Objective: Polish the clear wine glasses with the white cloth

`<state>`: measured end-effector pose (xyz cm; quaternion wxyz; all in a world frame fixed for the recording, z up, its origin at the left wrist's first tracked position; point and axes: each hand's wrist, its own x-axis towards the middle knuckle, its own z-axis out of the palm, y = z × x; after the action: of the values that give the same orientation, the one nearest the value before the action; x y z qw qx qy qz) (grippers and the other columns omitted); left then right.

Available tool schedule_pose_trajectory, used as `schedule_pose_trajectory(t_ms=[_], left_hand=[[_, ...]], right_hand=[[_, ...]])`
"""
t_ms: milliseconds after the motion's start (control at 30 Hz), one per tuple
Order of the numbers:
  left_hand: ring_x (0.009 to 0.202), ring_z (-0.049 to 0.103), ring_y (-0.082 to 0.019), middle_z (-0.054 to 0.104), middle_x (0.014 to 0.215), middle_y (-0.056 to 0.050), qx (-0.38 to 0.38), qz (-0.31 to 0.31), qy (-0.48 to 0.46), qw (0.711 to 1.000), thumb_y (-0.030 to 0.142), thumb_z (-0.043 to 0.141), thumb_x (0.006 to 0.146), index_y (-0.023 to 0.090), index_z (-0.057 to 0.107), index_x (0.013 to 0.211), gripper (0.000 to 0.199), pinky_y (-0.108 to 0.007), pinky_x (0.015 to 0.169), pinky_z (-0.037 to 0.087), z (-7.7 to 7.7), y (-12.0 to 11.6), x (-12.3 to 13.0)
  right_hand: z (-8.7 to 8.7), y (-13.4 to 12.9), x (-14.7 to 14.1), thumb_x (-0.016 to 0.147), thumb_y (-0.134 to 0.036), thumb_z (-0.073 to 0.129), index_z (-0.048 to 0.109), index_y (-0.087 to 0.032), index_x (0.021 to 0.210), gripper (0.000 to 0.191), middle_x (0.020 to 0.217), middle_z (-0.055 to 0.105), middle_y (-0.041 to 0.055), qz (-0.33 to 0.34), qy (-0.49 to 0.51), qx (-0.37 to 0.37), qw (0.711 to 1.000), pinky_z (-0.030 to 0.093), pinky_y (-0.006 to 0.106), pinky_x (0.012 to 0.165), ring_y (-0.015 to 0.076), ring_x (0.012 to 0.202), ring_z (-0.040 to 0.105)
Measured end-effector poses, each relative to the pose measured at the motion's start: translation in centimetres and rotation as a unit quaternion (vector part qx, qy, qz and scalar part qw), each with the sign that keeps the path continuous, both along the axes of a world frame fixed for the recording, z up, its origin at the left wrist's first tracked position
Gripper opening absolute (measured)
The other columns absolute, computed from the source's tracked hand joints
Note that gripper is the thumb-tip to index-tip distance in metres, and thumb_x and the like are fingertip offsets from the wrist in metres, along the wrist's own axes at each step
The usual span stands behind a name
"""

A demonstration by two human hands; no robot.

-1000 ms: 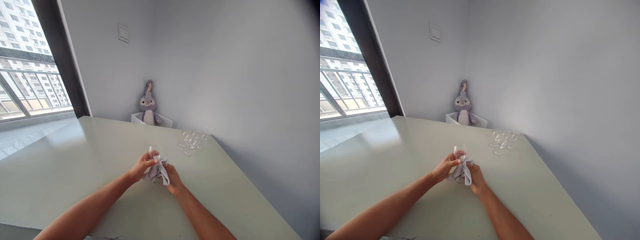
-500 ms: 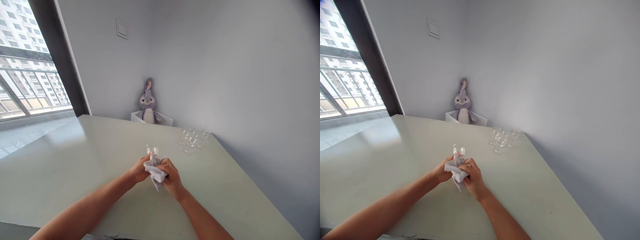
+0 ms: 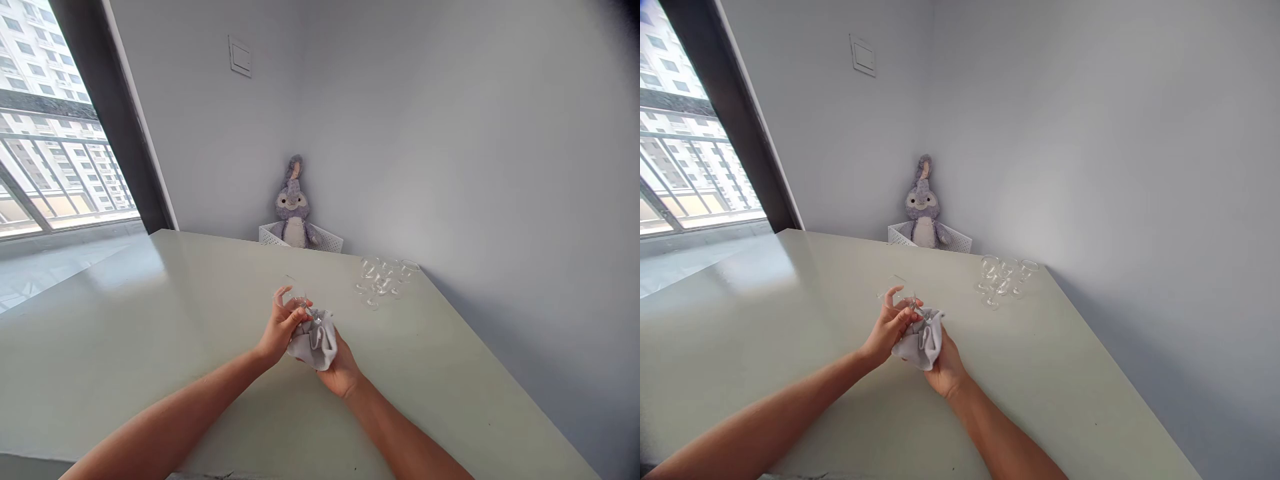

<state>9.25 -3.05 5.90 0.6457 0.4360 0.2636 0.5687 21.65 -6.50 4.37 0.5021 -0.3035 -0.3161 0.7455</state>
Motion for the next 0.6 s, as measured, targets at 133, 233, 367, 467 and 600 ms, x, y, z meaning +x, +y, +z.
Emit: schedule_pose_trajectory(t_ms=[133,233,367,467,600], left_hand=[[0.079,0.057,-0.012,0.056,0.093,0.000,0.081,0.034,0.069,0.994,0.028,0.064,0.072,0.028,0.026,0.114,0.056,-0.029,0.074,0.044,-0.6,0.4,-0.3],[0.079,0.056,-0.013,0.056,0.092,-0.001,0.112,0.048,0.092,0.988,0.029,0.062,0.073,0.027,0.026,0.114,0.054,-0.030,0.074,0.043,-0.8,0.7,-0.5],[0.072,0.054,-0.011,0.056,0.090,-0.002,0.126,0.085,0.120,0.981,0.030,0.061,0.074,0.026,0.026,0.113,0.053,-0.028,0.068,0.043,-0.6,1.3,-1.1],[0.075,0.053,-0.011,0.056,0.092,-0.002,0.141,0.115,0.142,0.973,0.030,0.058,0.077,0.026,0.025,0.113,0.050,-0.027,0.069,0.042,-0.2,1.7,-1.6],[0.075,0.053,-0.011,0.057,0.095,-0.003,0.190,0.132,0.193,0.954,0.028,0.057,0.078,0.026,0.023,0.113,0.049,-0.030,0.073,0.042,-0.4,1.2,-1.6]], right_hand=[[-1.7,0.2,-0.3,0.071,-0.043,0.062,0.060,-0.017,0.081,0.028,0.071,0.058,0.0014,-0.049,-0.074,-0.007,0.996,0.039,0.024,0.057,0.0127,0.063,0.050],[-2.3,0.2,-0.2,0.069,-0.043,0.064,0.058,-0.015,0.076,0.029,0.064,0.053,-0.0007,-0.054,-0.155,0.037,0.986,0.035,0.023,0.054,0.0108,0.057,0.046],[-1.4,0.1,1.1,0.076,-0.055,0.048,0.057,-0.016,0.072,0.040,0.055,0.049,-0.0022,0.054,-0.353,0.126,0.925,0.032,0.022,0.047,0.0101,0.047,0.044],[-0.2,0.3,2.9,0.080,-0.056,0.041,0.059,-0.018,0.072,0.042,0.068,0.053,0.0000,-0.013,-0.544,0.240,0.804,0.035,0.023,0.051,0.0098,0.050,0.047],[0.7,0.8,4.2,0.086,-0.045,0.037,0.060,-0.020,0.087,0.034,0.082,0.052,0.0029,-0.241,-0.626,0.320,0.669,0.037,0.023,0.056,0.0103,0.058,0.047]])
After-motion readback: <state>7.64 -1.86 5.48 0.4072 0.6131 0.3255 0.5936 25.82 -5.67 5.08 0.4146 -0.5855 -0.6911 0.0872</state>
